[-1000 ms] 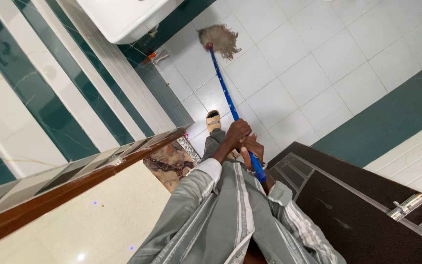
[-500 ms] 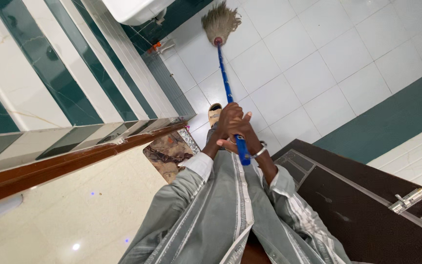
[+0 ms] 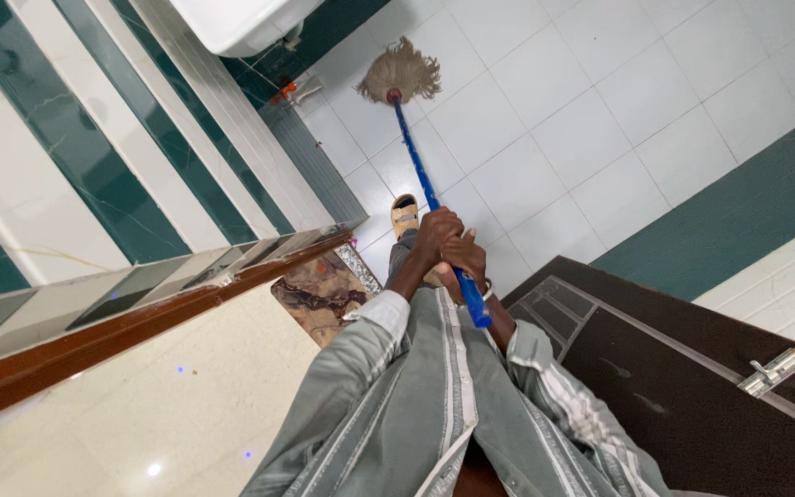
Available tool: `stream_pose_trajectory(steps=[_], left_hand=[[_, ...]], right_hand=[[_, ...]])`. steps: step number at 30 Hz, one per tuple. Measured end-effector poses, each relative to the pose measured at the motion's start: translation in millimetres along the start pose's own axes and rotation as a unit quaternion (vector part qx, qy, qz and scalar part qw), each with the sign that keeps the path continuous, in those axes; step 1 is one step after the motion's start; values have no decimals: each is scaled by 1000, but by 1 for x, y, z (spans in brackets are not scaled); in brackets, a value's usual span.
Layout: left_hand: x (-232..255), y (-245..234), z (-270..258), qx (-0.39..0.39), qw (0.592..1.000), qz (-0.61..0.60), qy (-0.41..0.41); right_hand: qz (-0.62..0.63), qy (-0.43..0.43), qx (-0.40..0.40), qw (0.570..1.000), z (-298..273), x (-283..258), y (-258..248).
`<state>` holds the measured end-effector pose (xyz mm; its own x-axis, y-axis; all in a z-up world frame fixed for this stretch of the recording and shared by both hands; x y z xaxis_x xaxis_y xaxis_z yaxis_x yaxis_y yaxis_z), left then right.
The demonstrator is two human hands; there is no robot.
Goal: The person mops the floor in a bathroom and a hallway using a mop, cleaning the tiled area around a toilet and over a floor mat.
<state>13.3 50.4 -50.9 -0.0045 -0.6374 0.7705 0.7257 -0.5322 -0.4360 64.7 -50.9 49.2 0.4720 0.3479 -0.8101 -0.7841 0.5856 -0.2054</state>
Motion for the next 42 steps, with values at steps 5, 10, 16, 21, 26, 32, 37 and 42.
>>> stream_pose_trajectory(steps=[5,10,16,21,26,32,37,42], left_hand=[[-53,-26,21,-42,999,24,-18],[-30,-44,17,106,993,-40,37],[40,-22,19,32,998,27,-55],[73,-20,7,4,998,21,-53],[49,-23,-5,90,996,-13,2],[-8,-16,-10,32,999,29,-9],[-34,-41,-32,0,999,23,-44],[-8,-83,-48,49,996,19,-70]], right_hand=[[-41,8,-67,997,14,49,35],[30,57,-70,995,35,17,41],[27,34,-125,991,45,-40,-9],[99,21,-1,995,51,-75,-20],[114,15,97,989,40,-75,10],[63,61,5,996,23,-30,13],[51,59,-89,993,-8,-2,48],[23,57,-159,985,-7,-35,77]])
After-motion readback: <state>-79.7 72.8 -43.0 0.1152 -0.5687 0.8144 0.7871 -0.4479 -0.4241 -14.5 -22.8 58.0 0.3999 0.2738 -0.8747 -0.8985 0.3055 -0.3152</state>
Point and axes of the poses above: each hand's wrist, its own z-axis towards the middle knuckle, its own y-axis out of the palm, x = y × z, the point moved 2 cm from there along z, towards the middle knuckle, and after that the axes turned 8 degrees about x, right-handed, at the moved point
